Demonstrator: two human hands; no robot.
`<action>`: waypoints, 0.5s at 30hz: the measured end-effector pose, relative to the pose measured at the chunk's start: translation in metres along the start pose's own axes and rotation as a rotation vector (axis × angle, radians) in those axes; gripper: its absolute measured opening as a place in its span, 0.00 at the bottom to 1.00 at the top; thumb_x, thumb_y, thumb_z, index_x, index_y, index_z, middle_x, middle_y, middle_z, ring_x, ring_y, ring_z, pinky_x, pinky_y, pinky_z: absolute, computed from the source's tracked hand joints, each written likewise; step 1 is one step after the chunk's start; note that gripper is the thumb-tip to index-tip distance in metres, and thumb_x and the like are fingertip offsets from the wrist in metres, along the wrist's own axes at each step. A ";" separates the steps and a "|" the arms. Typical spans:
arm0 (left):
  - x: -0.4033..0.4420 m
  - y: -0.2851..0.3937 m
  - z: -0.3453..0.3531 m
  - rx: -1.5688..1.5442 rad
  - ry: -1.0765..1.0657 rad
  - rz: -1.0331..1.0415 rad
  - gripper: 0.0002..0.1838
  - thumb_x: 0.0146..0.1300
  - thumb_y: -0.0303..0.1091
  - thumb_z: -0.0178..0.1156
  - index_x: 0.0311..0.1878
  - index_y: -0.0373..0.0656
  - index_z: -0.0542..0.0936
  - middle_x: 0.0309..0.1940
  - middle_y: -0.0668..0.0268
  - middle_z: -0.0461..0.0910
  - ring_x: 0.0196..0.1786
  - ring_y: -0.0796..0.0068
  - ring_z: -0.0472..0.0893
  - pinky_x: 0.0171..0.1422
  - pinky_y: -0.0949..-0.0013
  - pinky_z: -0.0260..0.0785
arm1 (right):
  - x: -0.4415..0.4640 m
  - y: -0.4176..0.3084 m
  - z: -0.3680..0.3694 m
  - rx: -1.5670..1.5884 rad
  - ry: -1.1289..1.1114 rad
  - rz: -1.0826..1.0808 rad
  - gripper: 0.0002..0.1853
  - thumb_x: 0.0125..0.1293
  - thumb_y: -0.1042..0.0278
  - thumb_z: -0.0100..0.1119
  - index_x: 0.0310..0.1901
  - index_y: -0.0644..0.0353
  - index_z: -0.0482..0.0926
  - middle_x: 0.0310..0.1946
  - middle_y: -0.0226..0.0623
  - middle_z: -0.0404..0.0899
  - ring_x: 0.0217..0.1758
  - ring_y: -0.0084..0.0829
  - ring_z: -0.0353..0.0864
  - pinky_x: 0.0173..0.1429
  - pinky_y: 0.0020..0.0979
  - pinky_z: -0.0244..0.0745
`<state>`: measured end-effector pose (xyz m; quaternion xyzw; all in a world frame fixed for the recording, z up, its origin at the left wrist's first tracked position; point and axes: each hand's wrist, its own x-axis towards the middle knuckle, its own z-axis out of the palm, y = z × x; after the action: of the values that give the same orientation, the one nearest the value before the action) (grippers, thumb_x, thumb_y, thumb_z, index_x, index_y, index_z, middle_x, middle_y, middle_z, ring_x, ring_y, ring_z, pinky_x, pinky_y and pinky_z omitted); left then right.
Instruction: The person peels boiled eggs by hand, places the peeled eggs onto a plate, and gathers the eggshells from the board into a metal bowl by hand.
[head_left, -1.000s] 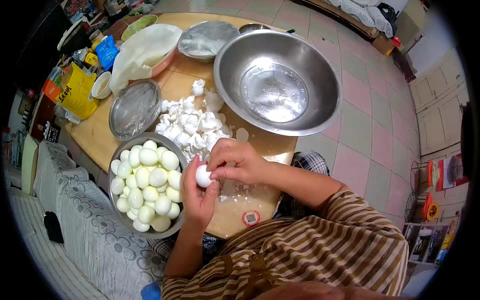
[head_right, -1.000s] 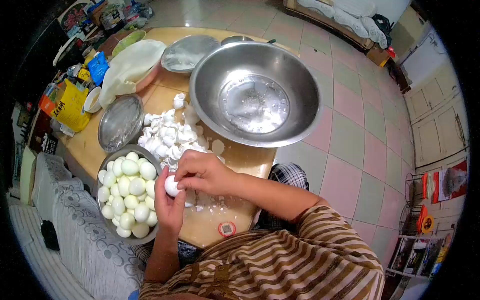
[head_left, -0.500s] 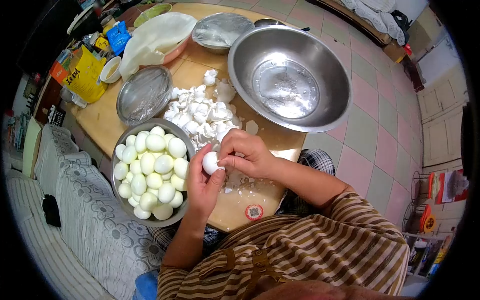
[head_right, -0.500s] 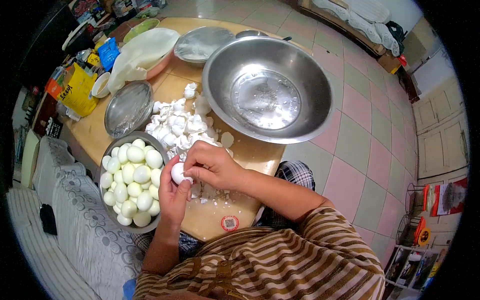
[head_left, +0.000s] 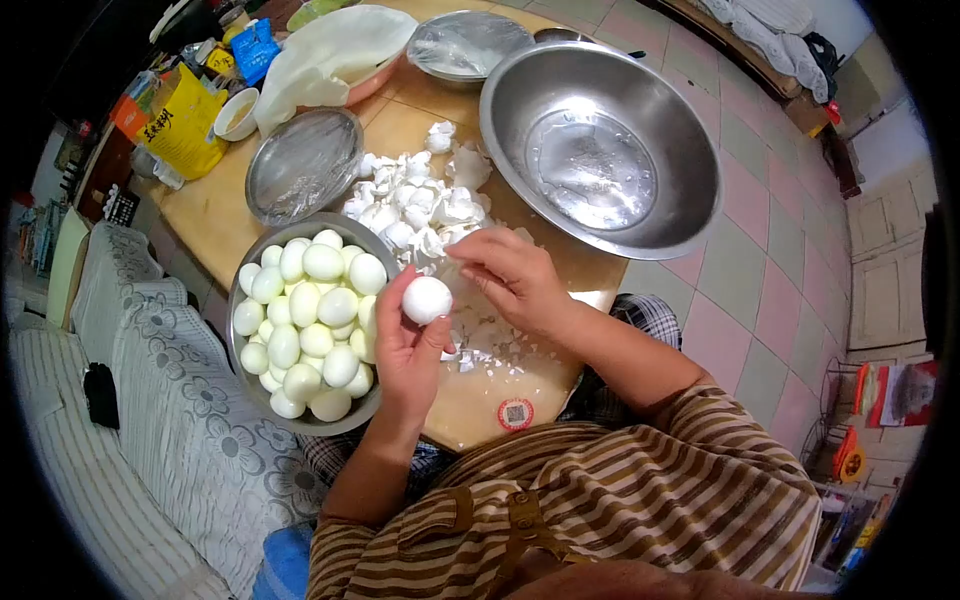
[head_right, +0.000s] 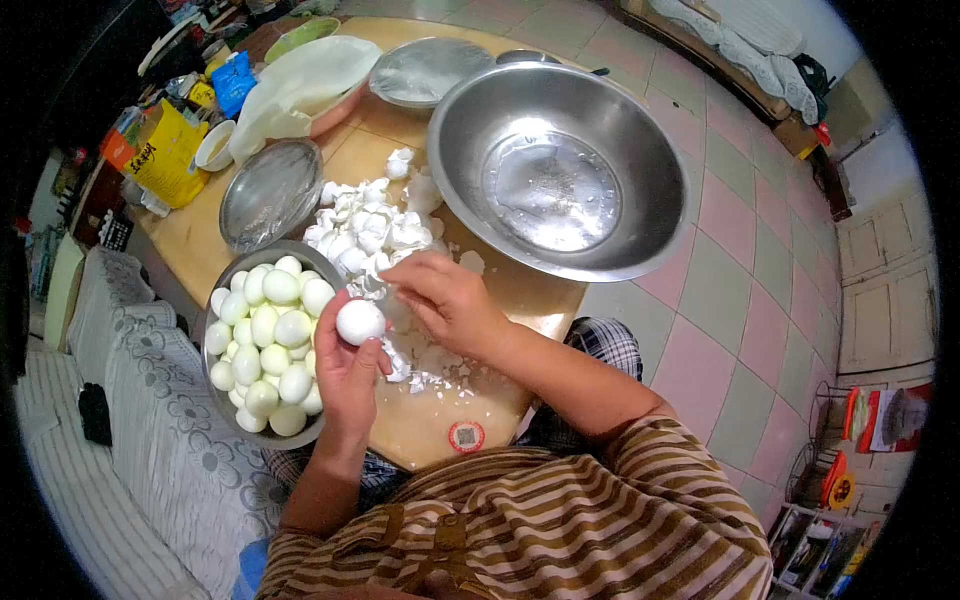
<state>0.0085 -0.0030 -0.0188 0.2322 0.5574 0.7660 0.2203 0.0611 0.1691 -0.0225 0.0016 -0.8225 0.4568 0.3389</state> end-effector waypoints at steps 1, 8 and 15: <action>0.000 -0.002 0.000 0.021 -0.021 -0.016 0.30 0.68 0.23 0.55 0.71 0.40 0.58 0.51 0.61 0.73 0.46 0.79 0.76 0.37 0.79 0.72 | 0.000 0.004 0.002 -0.017 -0.014 -0.051 0.14 0.62 0.73 0.64 0.50 0.59 0.81 0.37 0.38 0.79 0.39 0.36 0.79 0.44 0.32 0.73; 0.001 0.000 0.000 0.098 -0.084 -0.004 0.33 0.69 0.25 0.56 0.74 0.39 0.54 0.53 0.61 0.72 0.44 0.81 0.75 0.38 0.79 0.73 | 0.000 -0.017 -0.012 0.066 -0.173 0.108 0.18 0.65 0.68 0.61 0.56 0.58 0.79 0.35 0.38 0.77 0.36 0.33 0.75 0.43 0.33 0.71; -0.004 -0.005 0.002 0.042 -0.154 -0.047 0.36 0.68 0.24 0.57 0.75 0.38 0.52 0.57 0.61 0.71 0.48 0.79 0.75 0.43 0.78 0.74 | -0.006 -0.015 -0.002 0.145 -0.183 0.000 0.20 0.66 0.64 0.60 0.59 0.58 0.78 0.29 0.39 0.74 0.29 0.35 0.72 0.37 0.31 0.69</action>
<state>0.0129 -0.0024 -0.0231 0.2819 0.5603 0.7285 0.2755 0.0710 0.1603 -0.0141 0.0678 -0.8149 0.5129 0.2613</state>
